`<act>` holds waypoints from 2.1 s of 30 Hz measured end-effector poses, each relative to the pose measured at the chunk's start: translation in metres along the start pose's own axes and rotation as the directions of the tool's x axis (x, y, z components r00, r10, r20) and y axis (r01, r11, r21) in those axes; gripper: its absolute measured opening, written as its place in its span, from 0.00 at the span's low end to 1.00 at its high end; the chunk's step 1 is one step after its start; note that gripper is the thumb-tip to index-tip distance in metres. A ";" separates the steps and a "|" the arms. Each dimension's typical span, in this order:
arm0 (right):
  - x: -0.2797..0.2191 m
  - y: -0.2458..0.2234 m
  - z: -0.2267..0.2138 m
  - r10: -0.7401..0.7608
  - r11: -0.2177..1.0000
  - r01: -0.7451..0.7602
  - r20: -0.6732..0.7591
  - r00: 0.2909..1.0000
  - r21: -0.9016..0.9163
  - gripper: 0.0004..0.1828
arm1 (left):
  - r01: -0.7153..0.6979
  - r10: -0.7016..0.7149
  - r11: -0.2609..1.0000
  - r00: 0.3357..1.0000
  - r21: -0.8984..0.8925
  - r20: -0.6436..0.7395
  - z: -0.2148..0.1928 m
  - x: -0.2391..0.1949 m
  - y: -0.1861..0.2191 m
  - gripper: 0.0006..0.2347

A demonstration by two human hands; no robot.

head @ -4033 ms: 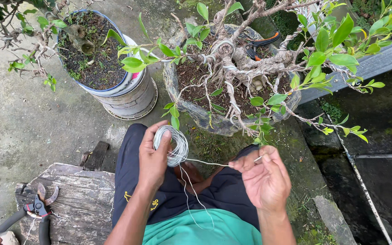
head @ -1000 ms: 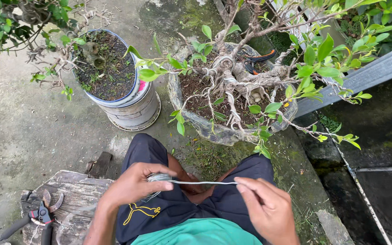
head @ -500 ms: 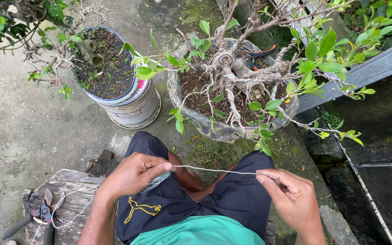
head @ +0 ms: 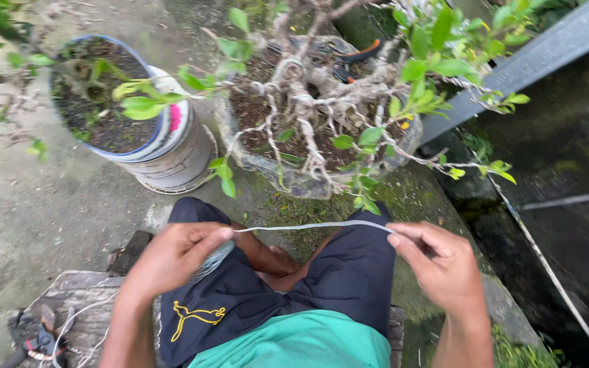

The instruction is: The person sits on the ground and wraps a thin wire around the branches of a bonsai tree to shape them. They use their hands to carefully position and secure the wire on the branches. Later, they pick up a roll of wire and use pliers to cut a piece.

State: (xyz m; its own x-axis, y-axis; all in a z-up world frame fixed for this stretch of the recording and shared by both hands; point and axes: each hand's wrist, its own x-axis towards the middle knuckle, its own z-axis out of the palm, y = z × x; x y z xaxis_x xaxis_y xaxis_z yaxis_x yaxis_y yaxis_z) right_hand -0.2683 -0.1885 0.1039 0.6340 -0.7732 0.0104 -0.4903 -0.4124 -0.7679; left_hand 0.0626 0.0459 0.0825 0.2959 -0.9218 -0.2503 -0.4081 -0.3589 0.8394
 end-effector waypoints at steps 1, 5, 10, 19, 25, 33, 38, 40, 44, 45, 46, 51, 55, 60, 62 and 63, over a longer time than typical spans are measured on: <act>0.001 0.005 -0.005 0.021 1.000 -0.022 -0.015 1.000 -0.009 0.10 | -0.011 0.011 1.000 1.000 -0.004 0.025 0.001 -0.001 -0.008 0.17; 0.003 0.020 -0.017 0.037 0.997 -0.034 -0.043 0.998 0.076 0.08 | 0.187 -0.187 0.982 0.982 0.010 -0.005 0.004 0.003 -0.018 0.16; -0.001 0.014 0.005 0.150 0.984 -0.163 0.160 0.976 0.068 0.11 | 0.027 -0.027 1.000 0.986 0.004 0.166 0.031 0.011 -0.023 0.18; -0.010 0.021 0.043 0.064 0.778 -0.085 0.055 0.996 0.622 0.08 | 0.024 0.041 0.975 0.957 -0.220 0.286 0.102 0.015 0.009 0.21; -0.013 0.033 0.052 0.162 0.740 -0.078 -0.065 0.985 0.668 0.09 | -0.048 0.153 0.951 0.931 -0.304 0.331 0.130 0.006 0.005 0.16; -0.015 0.037 0.058 0.225 0.726 -0.105 -0.091 0.970 0.680 0.08 | -0.037 0.099 0.981 0.941 -0.193 0.323 0.153 -0.004 0.004 0.11; -0.014 0.027 0.055 0.222 0.758 -0.094 -0.120 0.968 0.645 0.09 | -0.012 0.055 0.990 0.951 -0.142 0.305 0.153 -0.006 0.009 0.11; -0.015 0.025 0.052 0.211 0.769 -0.086 -0.124 0.970 0.634 0.09 | -0.011 0.056 0.988 0.955 -0.153 0.290 0.151 -0.006 0.008 0.11; -0.015 0.020 0.046 0.193 0.783 -0.056 -0.156 0.969 0.620 0.09 | -0.049 0.098 0.966 0.977 -0.254 0.187 0.148 -0.004 0.004 0.13; -0.015 0.018 0.045 0.192 0.790 -0.053 -0.164 0.968 0.611 0.09 | -0.025 0.076 0.962 0.981 -0.274 0.178 0.147 -0.004 0.003 0.18; -0.016 0.016 0.047 0.192 0.790 -0.052 -0.166 0.967 0.611 0.09 | -0.026 0.078 0.961 0.981 -0.274 0.179 0.144 -0.004 0.010 0.18; -0.017 0.014 0.049 0.181 0.796 -0.036 -0.181 0.967 0.604 0.09 | 0.152 -0.101 0.947 0.977 -0.282 0.189 0.149 -0.003 0.011 0.12; -0.018 0.012 0.045 0.183 0.805 -0.035 -0.193 0.964 0.592 0.09 | 0.113 -0.058 0.933 0.984 -0.342 0.169 0.154 -0.007 0.001 0.11; -0.021 0.011 0.048 0.156 0.809 -0.026 -0.172 0.973 0.588 0.09 | 0.099 -0.065 0.952 0.990 -0.290 0.126 0.149 -0.014 -0.001 0.11; -0.021 0.008 0.048 0.142 0.812 -0.015 -0.172 0.975 0.583 0.08 | 0.010 0.018 0.957 0.995 -0.291 0.096 0.154 -0.013 -0.010 0.11; -0.021 0.006 0.049 0.126 0.817 -0.003 -0.173 0.977 0.577 0.08 | -0.080 0.102 0.953 0.993 -0.291 0.064 0.156 -0.013 -0.015 0.12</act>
State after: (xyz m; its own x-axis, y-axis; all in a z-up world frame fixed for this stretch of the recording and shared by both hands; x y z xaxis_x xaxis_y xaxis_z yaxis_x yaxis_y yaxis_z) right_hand -0.2559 -0.1513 0.0677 0.4545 -0.8904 0.0243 -0.0577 -0.0566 -0.9967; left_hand -0.0700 0.0406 -0.0018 0.1967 -0.9612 -0.1933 -0.1611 -0.2261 0.9607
